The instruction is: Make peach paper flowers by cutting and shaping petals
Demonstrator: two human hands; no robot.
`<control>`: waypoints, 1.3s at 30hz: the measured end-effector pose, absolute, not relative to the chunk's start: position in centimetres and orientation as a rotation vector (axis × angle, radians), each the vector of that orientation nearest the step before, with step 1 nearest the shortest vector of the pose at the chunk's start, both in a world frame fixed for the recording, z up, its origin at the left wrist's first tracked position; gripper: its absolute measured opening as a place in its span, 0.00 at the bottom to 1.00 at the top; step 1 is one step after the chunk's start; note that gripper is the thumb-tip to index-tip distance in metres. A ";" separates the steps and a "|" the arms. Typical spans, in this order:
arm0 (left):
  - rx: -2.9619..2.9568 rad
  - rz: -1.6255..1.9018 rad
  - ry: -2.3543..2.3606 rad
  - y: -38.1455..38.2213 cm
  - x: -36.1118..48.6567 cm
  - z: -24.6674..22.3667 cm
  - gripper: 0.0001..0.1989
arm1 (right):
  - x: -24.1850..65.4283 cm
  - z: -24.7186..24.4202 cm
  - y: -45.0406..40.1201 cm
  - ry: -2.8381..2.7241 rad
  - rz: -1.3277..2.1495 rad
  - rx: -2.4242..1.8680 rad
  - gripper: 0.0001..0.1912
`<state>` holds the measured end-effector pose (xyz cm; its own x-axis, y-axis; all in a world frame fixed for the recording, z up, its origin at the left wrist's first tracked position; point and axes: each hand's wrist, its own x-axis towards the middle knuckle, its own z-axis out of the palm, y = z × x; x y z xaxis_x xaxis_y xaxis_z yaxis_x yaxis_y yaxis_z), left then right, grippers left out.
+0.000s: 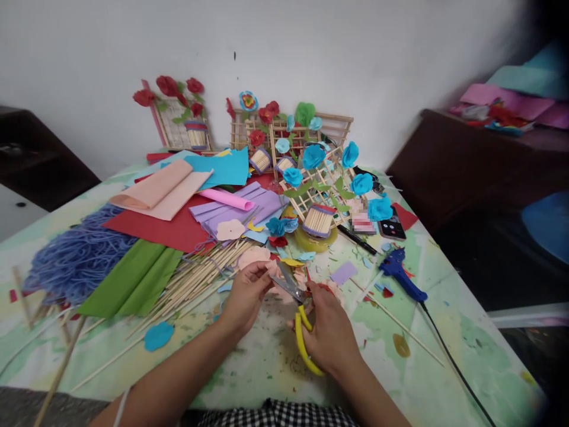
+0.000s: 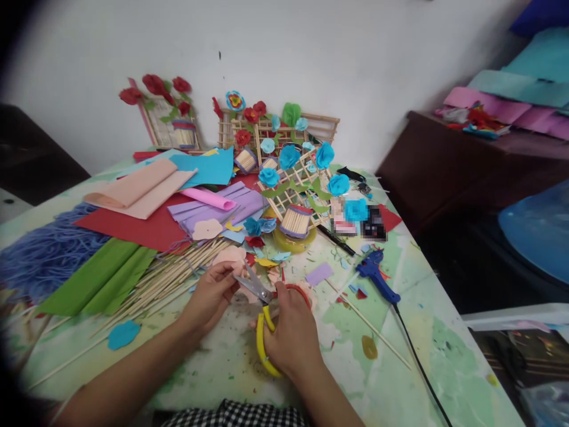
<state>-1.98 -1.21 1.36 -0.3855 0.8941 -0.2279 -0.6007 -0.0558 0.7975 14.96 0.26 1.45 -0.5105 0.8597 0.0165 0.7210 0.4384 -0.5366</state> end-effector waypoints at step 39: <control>0.476 1.579 1.036 -1.3 -2.2 1.5 0.13 | 15.3 2.1 0.1 -2.348 0.820 -1.335 0.35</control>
<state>-2.15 -1.30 1.53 -0.2859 0.9318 -0.2236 -0.5759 0.0194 0.8173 15.30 0.08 2.11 -0.5137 0.8580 -0.0071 0.6758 0.3995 -0.6194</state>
